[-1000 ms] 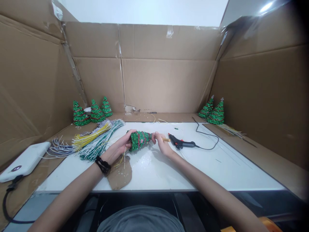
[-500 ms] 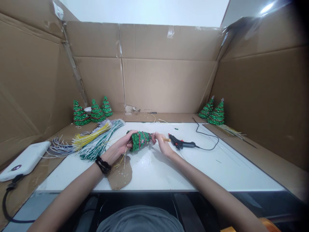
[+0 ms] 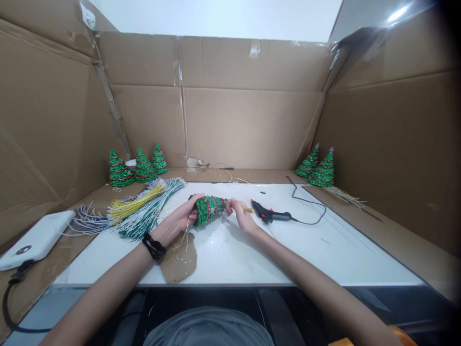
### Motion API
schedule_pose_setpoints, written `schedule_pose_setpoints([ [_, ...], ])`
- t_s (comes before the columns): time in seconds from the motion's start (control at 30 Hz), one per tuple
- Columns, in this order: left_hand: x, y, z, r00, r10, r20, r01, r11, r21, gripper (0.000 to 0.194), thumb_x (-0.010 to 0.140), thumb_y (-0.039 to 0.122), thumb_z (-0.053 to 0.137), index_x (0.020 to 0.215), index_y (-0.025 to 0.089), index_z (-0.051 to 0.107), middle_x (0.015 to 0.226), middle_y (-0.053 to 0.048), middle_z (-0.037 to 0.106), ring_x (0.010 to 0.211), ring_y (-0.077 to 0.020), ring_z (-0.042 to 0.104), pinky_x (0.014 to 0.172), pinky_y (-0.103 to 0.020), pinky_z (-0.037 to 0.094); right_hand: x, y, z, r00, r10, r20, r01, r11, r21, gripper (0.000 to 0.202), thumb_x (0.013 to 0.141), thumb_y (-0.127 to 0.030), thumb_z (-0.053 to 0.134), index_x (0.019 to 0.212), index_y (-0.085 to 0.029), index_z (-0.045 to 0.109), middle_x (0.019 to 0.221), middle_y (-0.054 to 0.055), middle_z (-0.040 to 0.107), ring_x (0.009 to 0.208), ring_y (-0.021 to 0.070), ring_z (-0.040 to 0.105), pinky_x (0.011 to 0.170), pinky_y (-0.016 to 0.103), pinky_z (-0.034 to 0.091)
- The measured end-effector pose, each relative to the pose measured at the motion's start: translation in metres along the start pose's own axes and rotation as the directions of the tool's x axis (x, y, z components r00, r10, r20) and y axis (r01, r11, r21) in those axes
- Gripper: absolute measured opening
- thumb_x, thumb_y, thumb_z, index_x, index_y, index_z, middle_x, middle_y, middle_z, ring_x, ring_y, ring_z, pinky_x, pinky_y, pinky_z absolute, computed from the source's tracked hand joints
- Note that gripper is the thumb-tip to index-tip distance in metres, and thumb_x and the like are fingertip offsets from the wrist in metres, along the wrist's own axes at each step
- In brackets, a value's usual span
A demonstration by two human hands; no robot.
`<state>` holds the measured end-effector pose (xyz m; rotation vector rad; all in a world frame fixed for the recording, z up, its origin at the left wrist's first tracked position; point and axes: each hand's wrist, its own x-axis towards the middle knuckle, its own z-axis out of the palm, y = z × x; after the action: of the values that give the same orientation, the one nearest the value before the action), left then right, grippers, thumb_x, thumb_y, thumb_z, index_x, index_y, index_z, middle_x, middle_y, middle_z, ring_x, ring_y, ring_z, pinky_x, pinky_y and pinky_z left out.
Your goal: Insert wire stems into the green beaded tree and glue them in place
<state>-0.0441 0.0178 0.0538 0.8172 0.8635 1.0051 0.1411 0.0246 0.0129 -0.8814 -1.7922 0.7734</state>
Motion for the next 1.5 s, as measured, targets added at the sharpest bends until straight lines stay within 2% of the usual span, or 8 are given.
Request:
schedule_pose_setpoints([
  [0.33,0.008,-0.006,-0.008,1.000,0.025,0.009,-0.025,1.000,-0.011,0.029,0.071,0.032,0.063,0.059,0.018,0.041,0.043,0.010,0.031,0.029,-0.0009,0.021,0.028,-0.015,0.013,-0.001,0.000,0.001,1.000,0.007,-0.008,-0.008,1.000,-0.023,0.051,0.091,-0.052,0.017,0.056,-0.021,0.037,0.060,0.001,0.043,0.065,0.0169,0.045,0.068,0.030,0.036],
  [0.57,0.006,-0.004,-0.006,1.000,0.015,-0.020,-0.016,0.999,-0.037,0.029,0.072,0.031,0.063,0.059,0.018,0.040,0.042,0.010,0.031,0.029,-0.0009,0.022,0.028,-0.014,0.014,-0.002,0.004,0.001,1.000,0.019,0.007,-0.019,1.000,0.019,0.049,0.092,-0.050,0.019,0.058,-0.021,0.039,0.063,0.001,0.045,0.069,0.0168,0.047,0.072,0.029,0.036],
  [0.97,0.010,-0.007,-0.012,0.999,0.030,0.031,-0.030,1.000,0.001,0.030,0.074,0.036,0.063,0.060,0.017,0.044,0.041,0.009,0.035,0.028,-0.0007,0.022,0.028,-0.015,0.015,-0.002,0.007,0.000,1.000,0.004,0.009,-0.004,1.000,-0.011,0.052,0.092,-0.051,0.016,0.060,-0.021,0.042,0.067,0.002,0.049,0.074,0.0174,0.049,0.077,0.030,0.037],
  [1.23,0.014,-0.009,-0.016,0.997,0.036,0.070,-0.035,0.999,-0.010,0.029,0.073,0.032,0.064,0.060,0.018,0.043,0.041,0.009,0.037,0.027,-0.0010,0.026,0.026,-0.014,0.016,-0.002,0.006,0.000,1.000,0.017,0.009,-0.017,1.000,-0.007,0.055,0.091,-0.055,0.016,0.059,-0.020,0.044,0.067,0.002,0.049,0.074,0.0175,0.048,0.076,0.029,0.035],
  [1.33,0.014,-0.007,-0.013,0.998,0.025,0.064,-0.023,0.999,-0.040,0.029,0.074,0.034,0.063,0.060,0.018,0.043,0.040,0.009,0.037,0.026,-0.0009,0.026,0.026,-0.014,0.017,0.002,0.004,-0.003,1.000,0.012,0.023,-0.013,1.000,0.024,0.054,0.092,-0.052,0.019,0.059,-0.020,0.047,0.066,0.002,0.050,0.072,0.0164,0.049,0.076,0.028,0.036],
  [1.5,0.020,-0.003,-0.015,0.998,-0.035,0.061,0.040,0.995,-0.089,0.033,0.076,0.035,0.061,0.057,0.018,0.040,0.039,0.009,0.035,0.024,-0.0014,0.025,0.024,-0.014,0.018,0.008,0.000,-0.007,0.999,-0.010,0.051,0.005,0.996,0.087,0.045,0.091,-0.041,0.027,0.061,-0.019,0.052,0.062,0.001,0.051,0.065,0.0152,0.051,0.069,0.027,0.039],
])
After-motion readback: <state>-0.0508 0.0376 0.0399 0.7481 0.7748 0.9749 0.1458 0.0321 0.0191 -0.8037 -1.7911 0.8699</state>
